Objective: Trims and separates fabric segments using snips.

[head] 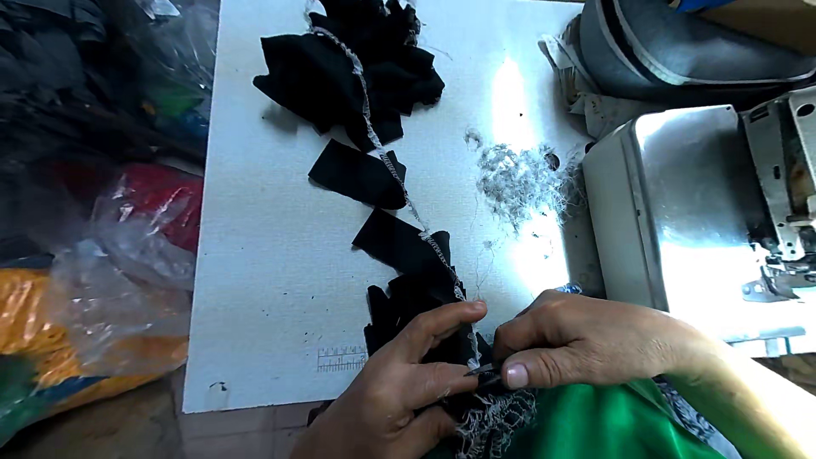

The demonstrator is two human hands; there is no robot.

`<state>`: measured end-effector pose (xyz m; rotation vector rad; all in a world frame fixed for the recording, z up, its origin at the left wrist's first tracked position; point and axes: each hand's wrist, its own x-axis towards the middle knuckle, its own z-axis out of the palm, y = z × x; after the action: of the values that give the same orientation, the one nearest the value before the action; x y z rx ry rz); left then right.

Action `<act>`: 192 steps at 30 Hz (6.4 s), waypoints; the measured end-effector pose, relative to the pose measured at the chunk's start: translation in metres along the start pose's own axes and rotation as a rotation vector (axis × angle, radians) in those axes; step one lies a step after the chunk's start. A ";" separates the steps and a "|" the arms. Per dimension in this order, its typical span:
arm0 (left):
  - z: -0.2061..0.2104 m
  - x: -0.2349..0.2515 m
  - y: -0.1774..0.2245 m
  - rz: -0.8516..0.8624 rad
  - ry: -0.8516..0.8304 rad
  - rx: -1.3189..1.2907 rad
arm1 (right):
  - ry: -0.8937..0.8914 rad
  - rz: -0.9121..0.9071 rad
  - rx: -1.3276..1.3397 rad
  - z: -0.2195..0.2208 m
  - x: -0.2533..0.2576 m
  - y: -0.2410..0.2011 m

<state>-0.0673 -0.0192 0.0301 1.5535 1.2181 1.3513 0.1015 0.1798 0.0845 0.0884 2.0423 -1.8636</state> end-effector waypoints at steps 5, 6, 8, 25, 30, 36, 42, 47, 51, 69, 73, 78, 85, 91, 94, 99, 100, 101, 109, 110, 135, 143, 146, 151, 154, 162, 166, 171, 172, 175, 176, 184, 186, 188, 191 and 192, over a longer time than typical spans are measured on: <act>0.000 -0.003 0.001 -0.011 0.017 0.005 | 0.016 0.045 0.050 -0.002 -0.001 0.002; -0.001 -0.004 0.001 -0.013 0.021 0.007 | 0.024 0.078 0.053 -0.004 -0.004 0.003; -0.001 -0.005 0.001 -0.012 0.020 0.002 | 0.015 0.138 0.050 -0.006 -0.010 0.005; 0.001 -0.001 0.001 -0.005 -0.019 0.013 | 0.424 -0.039 -0.007 0.004 0.002 -0.005; 0.005 0.002 0.000 0.018 -0.019 0.054 | 0.650 0.212 -0.257 0.006 0.037 -0.025; -0.001 -0.004 0.003 -0.026 0.011 0.012 | 0.571 0.199 -0.481 0.002 0.060 -0.014; -0.036 -0.013 0.026 -0.028 0.156 -0.105 | 0.659 -0.027 -0.193 -0.005 0.032 -0.023; -0.040 0.007 0.027 -0.024 0.145 -0.036 | 0.503 -0.068 -0.034 0.006 0.011 -0.018; -0.023 0.018 0.012 -0.055 0.123 -0.076 | 0.441 -0.096 -0.033 0.015 -0.001 -0.013; -0.022 0.020 -0.008 0.006 0.048 -0.061 | 0.351 -0.248 -0.073 0.014 -0.004 -0.017; -0.016 0.022 -0.008 0.051 0.047 -0.057 | 0.407 -0.197 -0.021 0.010 -0.013 -0.013; -0.004 0.027 -0.004 -0.099 0.200 -0.080 | 0.758 -0.031 -0.182 0.010 -0.027 0.005; -0.004 0.032 -0.007 -0.129 0.233 -0.113 | 0.982 0.117 0.042 0.021 -0.049 0.001; -0.008 0.034 -0.004 -0.147 0.225 -0.182 | 0.473 0.131 0.492 0.037 -0.041 0.004; -0.009 0.035 -0.001 -0.174 0.246 -0.202 | 0.424 0.193 0.616 0.034 -0.037 0.006; -0.009 0.038 -0.003 -0.158 0.233 -0.184 | 0.374 0.207 0.707 0.029 -0.031 0.003; -0.008 0.039 -0.004 -0.152 0.231 -0.174 | 0.377 0.208 0.721 0.029 -0.030 0.002; -0.008 0.039 -0.005 -0.148 0.231 -0.173 | 0.386 0.208 0.730 0.028 -0.028 0.001; -0.010 0.041 -0.010 -0.136 0.146 -0.157 | 0.652 0.085 0.712 0.027 -0.017 0.001; -0.010 0.040 -0.009 -0.141 0.157 -0.145 | 0.719 0.066 0.695 0.027 -0.017 0.002; -0.021 -0.009 0.016 -0.174 0.087 0.119 | 1.067 0.130 0.269 0.003 0.024 0.038; 0.000 -0.008 0.011 -0.101 0.156 0.128 | 0.468 -0.082 -0.242 0.018 -0.009 0.006; 0.000 -0.008 0.007 -0.062 0.095 0.115 | 0.270 -0.028 -0.199 0.012 -0.013 0.006; 0.001 -0.007 0.008 -0.033 0.054 0.090 | 0.098 0.048 -0.122 0.006 -0.015 0.004; 0.002 -0.005 0.008 -0.014 0.044 0.104 | 0.014 0.091 -0.104 0.003 -0.012 -0.001; 0.003 -0.004 0.004 -0.001 0.006 0.089 | -0.002 -0.009 -0.042 0.004 0.000 0.001; 0.001 -0.003 0.004 -0.005 -0.025 0.085 | 0.083 -0.107 -0.028 0.006 0.003 0.008; 0.002 -0.004 0.004 -0.006 -0.029 0.081 | 0.442 -0.046 -0.047 0.006 0.001 -0.004; 0.002 -0.004 0.005 -0.009 -0.029 0.084 | 0.549 -0.011 -0.082 0.006 0.005 -0.007; 0.003 -0.002 0.006 -0.017 -0.030 0.101 | 0.623 0.166 -0.214 0.008 0.028 -0.016; 0.003 -0.001 0.007 -0.016 -0.036 0.108 | 0.565 0.238 -0.267 0.008 0.036 -0.019; -0.007 -0.010 0.009 -0.058 0.024 0.027 | 0.487 0.171 -0.325 -0.002 0.039 -0.016; -0.018 -0.013 0.015 -0.087 0.089 -0.011 | 0.507 0.127 -0.190 -0.003 0.030 -0.017; -0.028 -0.013 0.020 -0.072 0.142 -0.085 | 0.499 0.116 -0.072 -0.001 0.022 -0.015; -0.032 -0.004 0.021 -0.056 0.128 -0.151 | 0.487 0.106 0.062 0.006 0.015 -0.009; -0.031 0.000 0.020 -0.056 0.103 -0.142 | 0.484 0.100 0.091 0.009 0.013 -0.007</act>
<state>-0.0937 -0.0264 0.0541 1.3563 1.1914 1.4640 0.0896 0.1677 0.0862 0.7159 2.1954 -2.0151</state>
